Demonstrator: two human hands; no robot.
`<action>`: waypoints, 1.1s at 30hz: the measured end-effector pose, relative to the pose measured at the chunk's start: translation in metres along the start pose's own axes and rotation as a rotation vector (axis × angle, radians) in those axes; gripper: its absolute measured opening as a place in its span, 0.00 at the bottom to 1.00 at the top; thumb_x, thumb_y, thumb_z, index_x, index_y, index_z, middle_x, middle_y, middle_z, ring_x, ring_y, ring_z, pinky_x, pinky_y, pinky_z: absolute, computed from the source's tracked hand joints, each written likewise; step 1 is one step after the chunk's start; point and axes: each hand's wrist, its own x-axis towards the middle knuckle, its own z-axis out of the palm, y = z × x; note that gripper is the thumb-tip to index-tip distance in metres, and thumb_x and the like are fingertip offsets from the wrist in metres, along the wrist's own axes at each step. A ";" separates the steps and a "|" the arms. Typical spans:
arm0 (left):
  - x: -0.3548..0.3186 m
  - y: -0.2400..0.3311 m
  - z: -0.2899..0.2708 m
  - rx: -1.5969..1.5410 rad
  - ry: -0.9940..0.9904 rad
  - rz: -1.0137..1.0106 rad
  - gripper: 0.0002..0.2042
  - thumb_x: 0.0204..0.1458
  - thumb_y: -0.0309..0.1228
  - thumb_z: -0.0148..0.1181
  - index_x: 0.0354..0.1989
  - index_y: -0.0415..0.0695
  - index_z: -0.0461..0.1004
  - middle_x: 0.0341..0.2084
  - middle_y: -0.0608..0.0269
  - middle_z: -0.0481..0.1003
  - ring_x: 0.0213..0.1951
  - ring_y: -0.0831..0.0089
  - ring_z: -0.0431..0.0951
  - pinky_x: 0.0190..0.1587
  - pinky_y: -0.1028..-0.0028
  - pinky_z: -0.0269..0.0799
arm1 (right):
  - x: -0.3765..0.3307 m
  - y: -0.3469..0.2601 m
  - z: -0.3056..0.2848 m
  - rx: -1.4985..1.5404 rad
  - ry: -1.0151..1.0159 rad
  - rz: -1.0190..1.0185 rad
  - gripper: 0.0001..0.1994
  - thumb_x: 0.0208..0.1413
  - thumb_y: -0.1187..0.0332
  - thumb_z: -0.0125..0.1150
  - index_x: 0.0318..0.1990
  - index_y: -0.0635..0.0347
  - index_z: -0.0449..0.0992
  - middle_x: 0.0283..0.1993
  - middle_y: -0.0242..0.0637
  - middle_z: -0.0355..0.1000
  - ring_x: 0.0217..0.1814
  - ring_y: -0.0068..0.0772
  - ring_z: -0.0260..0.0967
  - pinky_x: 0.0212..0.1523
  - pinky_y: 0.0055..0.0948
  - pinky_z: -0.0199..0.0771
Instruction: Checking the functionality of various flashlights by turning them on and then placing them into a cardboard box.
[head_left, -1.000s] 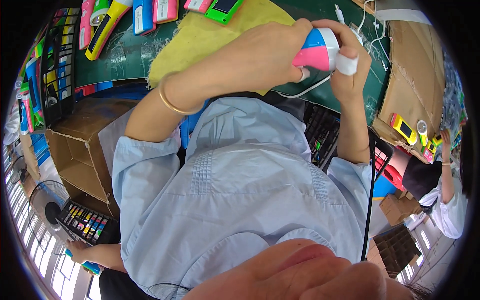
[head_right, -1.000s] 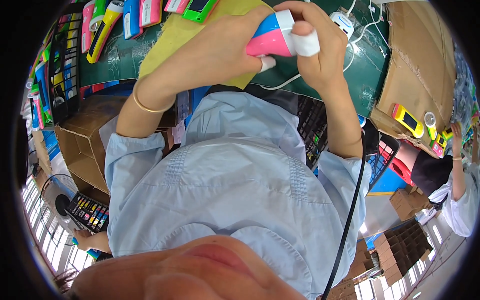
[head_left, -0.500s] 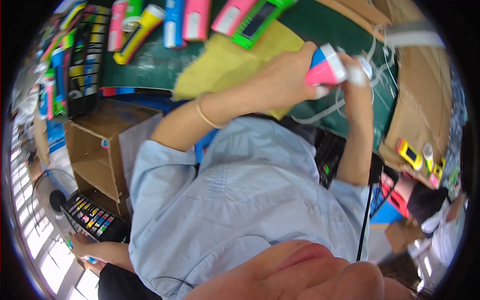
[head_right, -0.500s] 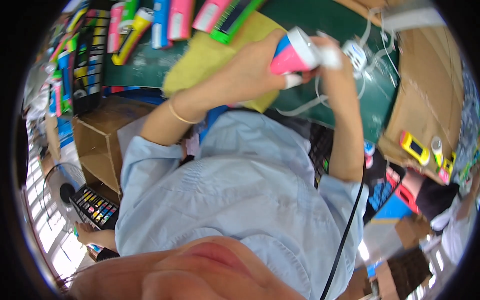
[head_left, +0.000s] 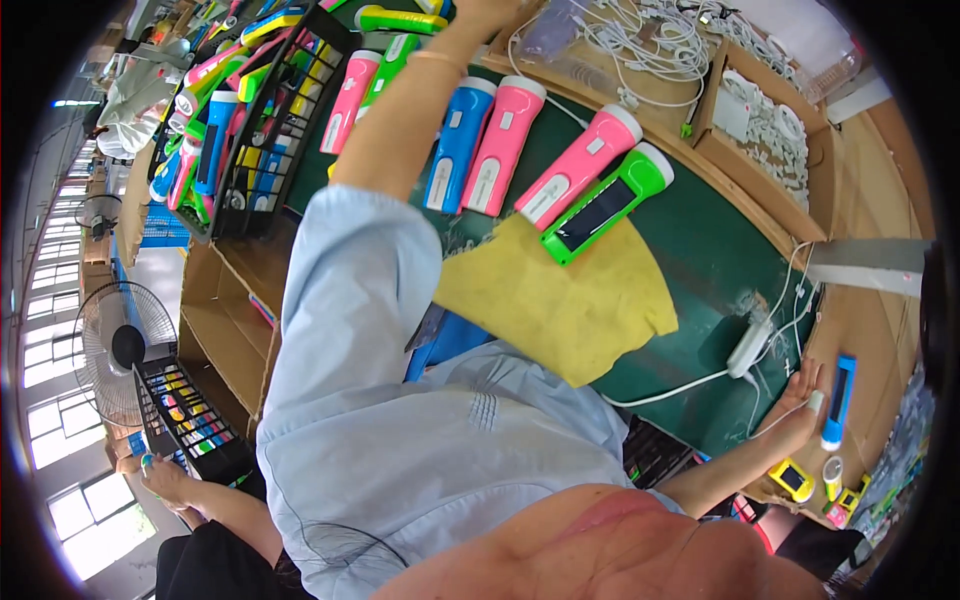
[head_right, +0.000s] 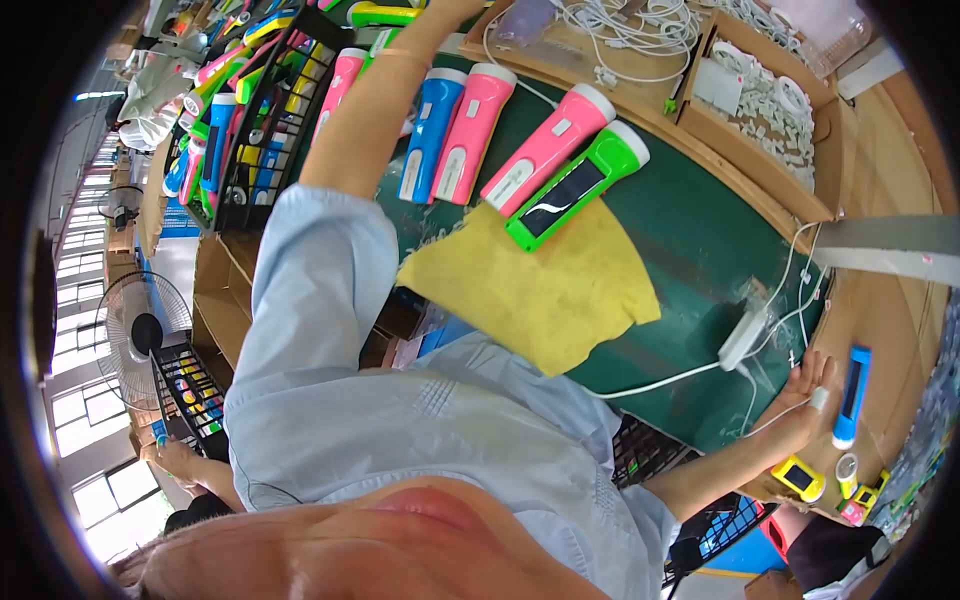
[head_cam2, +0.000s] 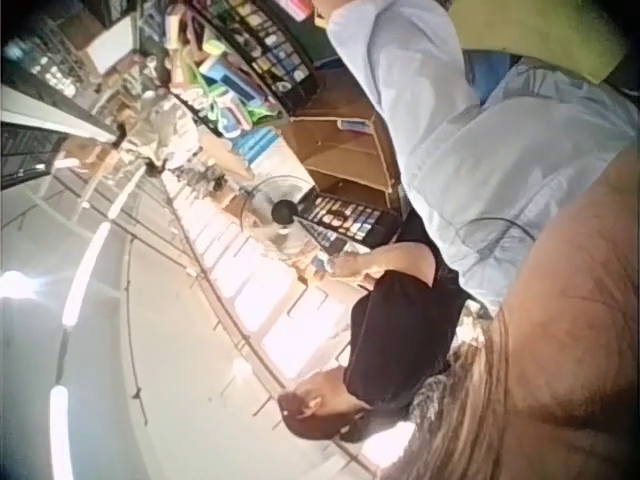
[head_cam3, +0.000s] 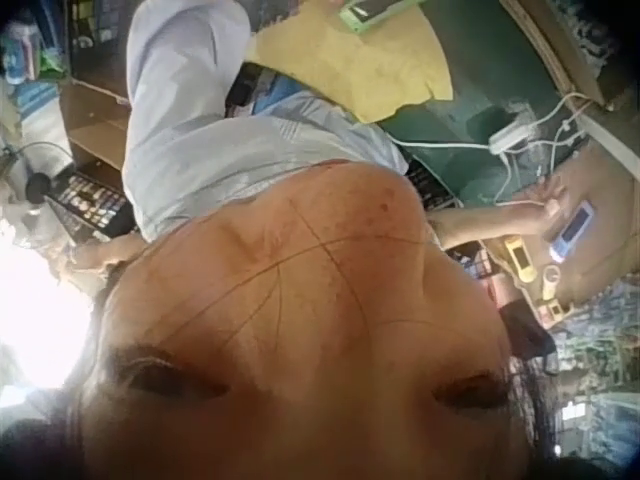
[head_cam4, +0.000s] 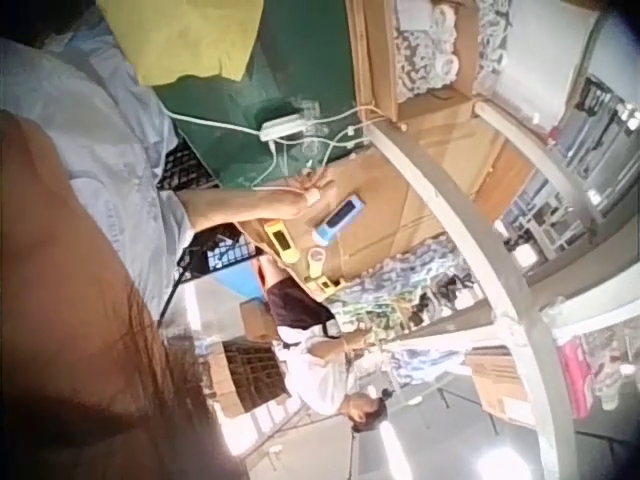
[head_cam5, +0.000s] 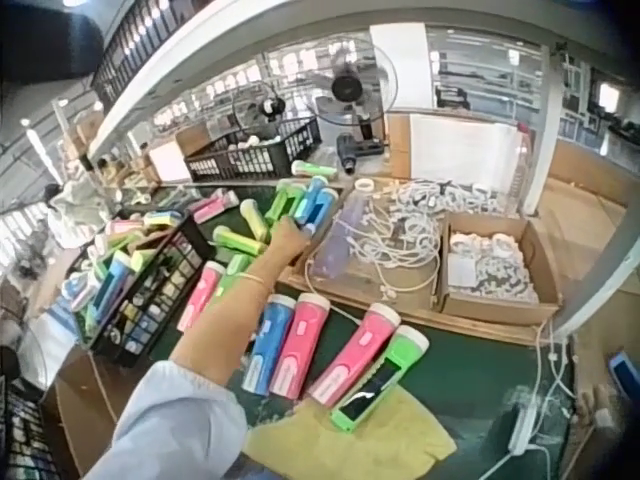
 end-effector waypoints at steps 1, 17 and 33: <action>0.021 -0.016 0.014 0.075 -0.067 0.004 0.25 0.41 0.44 0.61 0.39 0.32 0.71 0.34 0.38 0.73 0.38 0.49 0.75 0.40 0.62 0.71 | -0.007 0.006 0.003 0.001 -0.150 -0.007 0.22 0.59 0.66 0.42 0.57 0.73 0.58 0.52 0.50 0.64 0.50 0.36 0.66 0.44 0.24 0.70; -0.325 0.124 -0.065 -1.334 -1.666 -0.278 0.25 0.59 0.50 0.33 0.36 0.39 0.69 0.27 0.56 0.74 0.27 0.66 0.78 0.22 0.71 0.74 | -0.143 -0.011 0.166 0.276 -0.476 0.322 0.26 0.53 0.59 0.56 0.52 0.71 0.61 0.55 0.53 0.60 0.56 0.40 0.61 0.53 0.36 0.64; -0.343 0.133 -0.063 -1.623 -0.967 -0.535 0.17 0.50 0.31 0.56 0.46 0.40 0.60 0.32 0.57 0.69 0.30 0.68 0.73 0.38 0.66 0.74 | -0.157 0.039 0.081 -0.176 -0.669 0.193 0.17 0.57 0.75 0.47 0.54 0.66 0.62 0.41 0.40 0.68 0.35 0.20 0.66 0.28 0.15 0.64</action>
